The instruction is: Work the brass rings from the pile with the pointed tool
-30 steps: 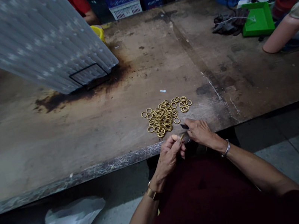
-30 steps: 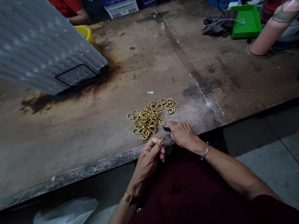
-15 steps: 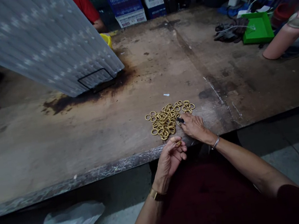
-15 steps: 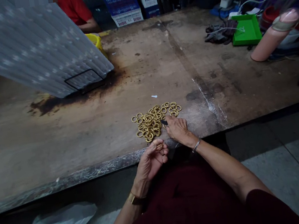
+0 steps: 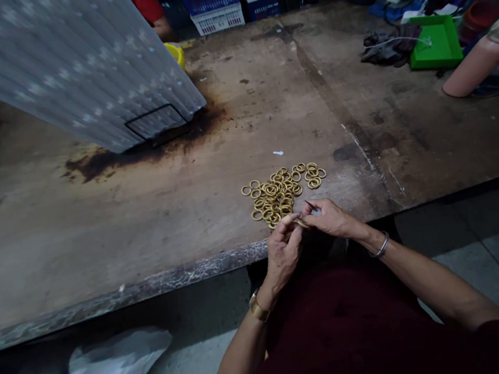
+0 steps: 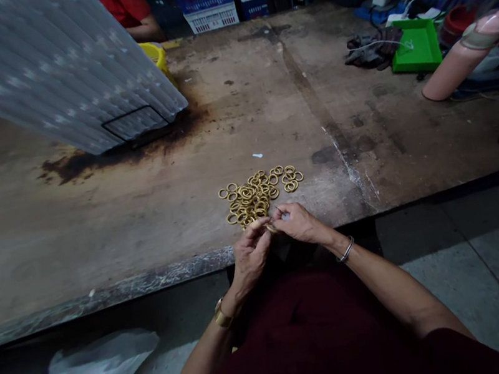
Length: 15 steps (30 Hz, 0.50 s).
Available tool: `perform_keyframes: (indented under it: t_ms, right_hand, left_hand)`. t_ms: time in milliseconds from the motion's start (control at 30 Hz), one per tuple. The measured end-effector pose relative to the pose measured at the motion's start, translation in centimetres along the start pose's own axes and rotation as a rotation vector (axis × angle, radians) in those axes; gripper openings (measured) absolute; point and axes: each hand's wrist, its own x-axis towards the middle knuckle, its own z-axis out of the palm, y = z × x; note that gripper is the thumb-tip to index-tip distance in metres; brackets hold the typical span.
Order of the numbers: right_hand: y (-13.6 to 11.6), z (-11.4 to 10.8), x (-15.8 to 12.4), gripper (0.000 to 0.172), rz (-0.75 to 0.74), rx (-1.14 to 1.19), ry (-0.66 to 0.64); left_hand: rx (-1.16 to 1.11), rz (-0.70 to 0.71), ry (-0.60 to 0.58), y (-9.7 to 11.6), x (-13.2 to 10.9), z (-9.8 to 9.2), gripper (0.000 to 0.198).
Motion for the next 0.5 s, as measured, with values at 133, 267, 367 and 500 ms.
perform_keyframes:
  t_ms: [133,267,367,500]
  right_hand:
    - [-0.29,0.61,-0.58,0.018,0.134,0.201,-0.085]
    - [-0.08,0.94,-0.79,0.021,0.225,0.342,-0.128]
    - [0.33,1.01,-0.87,0.027,0.200,0.359,-0.070]
    - [0.33,1.10,-1.04,0.030,0.114,0.227,-0.011]
  left_hand:
    - [0.069,0.090,0.017,-0.15,0.01,-0.12,0.018]
    - [0.154,0.182,0.064,-0.54,-0.06,-0.56,0.012]
    - [0.231,0.215,0.113,-0.78,0.01,-0.86,0.010]
    - [0.250,0.189,0.102,-0.64,0.04,-0.76,0.010]
